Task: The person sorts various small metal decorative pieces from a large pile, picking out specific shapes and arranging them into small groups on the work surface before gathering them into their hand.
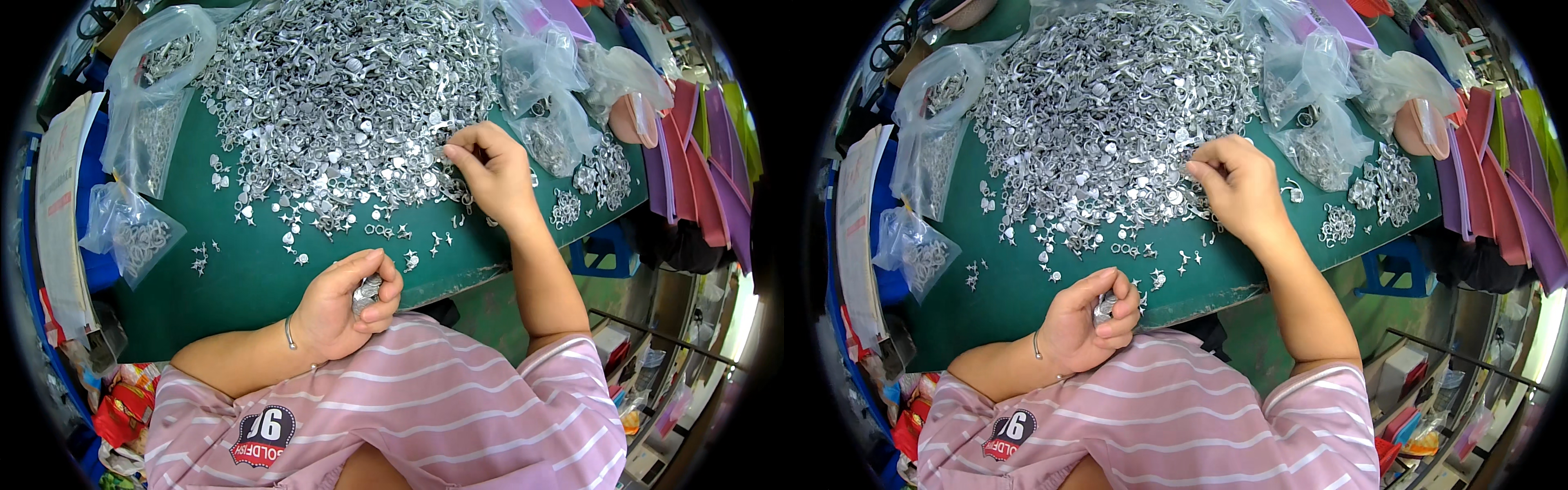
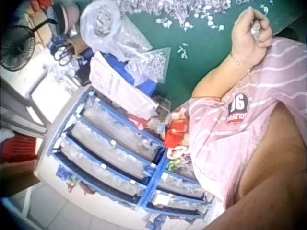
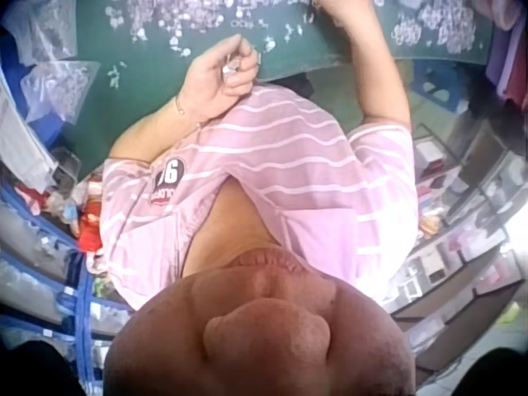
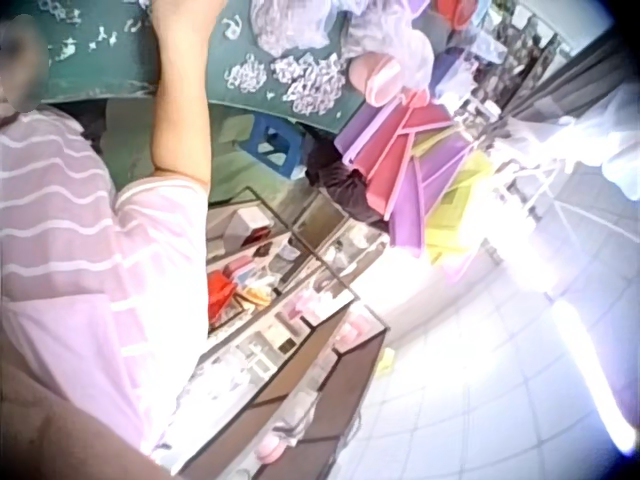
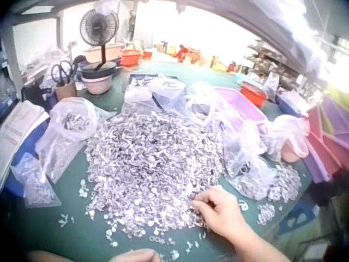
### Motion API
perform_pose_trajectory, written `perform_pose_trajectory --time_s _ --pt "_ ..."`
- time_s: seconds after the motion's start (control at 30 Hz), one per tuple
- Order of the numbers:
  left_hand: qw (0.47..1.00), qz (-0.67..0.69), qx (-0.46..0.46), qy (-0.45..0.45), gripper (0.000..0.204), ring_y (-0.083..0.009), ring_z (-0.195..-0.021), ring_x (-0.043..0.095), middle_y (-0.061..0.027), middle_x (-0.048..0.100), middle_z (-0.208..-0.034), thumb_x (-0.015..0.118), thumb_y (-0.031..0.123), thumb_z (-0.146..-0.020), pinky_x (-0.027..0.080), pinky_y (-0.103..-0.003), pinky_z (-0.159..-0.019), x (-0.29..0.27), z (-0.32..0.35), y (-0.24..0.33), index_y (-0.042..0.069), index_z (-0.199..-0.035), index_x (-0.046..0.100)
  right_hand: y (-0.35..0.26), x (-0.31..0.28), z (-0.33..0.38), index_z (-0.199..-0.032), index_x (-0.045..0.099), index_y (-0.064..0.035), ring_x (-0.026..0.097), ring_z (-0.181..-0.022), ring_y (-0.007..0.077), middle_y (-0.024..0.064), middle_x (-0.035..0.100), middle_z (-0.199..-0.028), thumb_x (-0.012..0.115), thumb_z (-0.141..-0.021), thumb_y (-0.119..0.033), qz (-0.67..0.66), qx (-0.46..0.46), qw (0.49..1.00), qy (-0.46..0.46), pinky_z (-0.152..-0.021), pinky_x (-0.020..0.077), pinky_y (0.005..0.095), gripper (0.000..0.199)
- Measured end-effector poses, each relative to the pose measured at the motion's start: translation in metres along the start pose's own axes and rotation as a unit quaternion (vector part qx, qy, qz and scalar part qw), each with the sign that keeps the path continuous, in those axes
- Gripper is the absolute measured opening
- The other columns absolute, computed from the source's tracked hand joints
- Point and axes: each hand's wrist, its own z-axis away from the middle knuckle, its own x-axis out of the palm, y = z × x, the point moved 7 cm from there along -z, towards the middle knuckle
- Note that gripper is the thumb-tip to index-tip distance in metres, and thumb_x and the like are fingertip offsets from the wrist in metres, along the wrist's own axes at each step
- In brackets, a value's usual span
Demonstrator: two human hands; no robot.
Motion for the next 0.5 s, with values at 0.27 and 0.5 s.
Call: perform_pose_trajectory --time_s 0.27,0.5 --pt "1.0 -0.001 0.0 0.0 0.029 -0.0109 -0.055 0.04 -0.0057 0.051 -0.081 0.037 0.026 -0.104 0.031 -0.022 -0.046 0.001 -0.001 0.0 0.006 -0.093 0.055 -0.011 0.007 0.002 -0.089 0.067 -0.0001 0.059 -0.066 0.0212 0.0089 0.06 -0.08 0.071 -0.078 0.0 0.067 -0.052 0.996 -0.02 -0.061 0.0474 0.0303 0.012" --pt "1.0 -0.001 0.001 -0.002 0.029 -0.0107 -0.056 0.04 -0.0058 0.051 -0.081 0.037 0.026 -0.104 0.031 -0.022 -0.047 0.001 -0.002 0.0 0.006 -0.093 0.055 0.023 0.004 0.009 -0.09 0.065 0.0007 0.051 -0.062 0.0091 0.001 0.06 -0.078 0.069 -0.086 -0.003 -0.242 0.21 0.946 -0.054 -0.055 0.0414 0.0238 0.007"
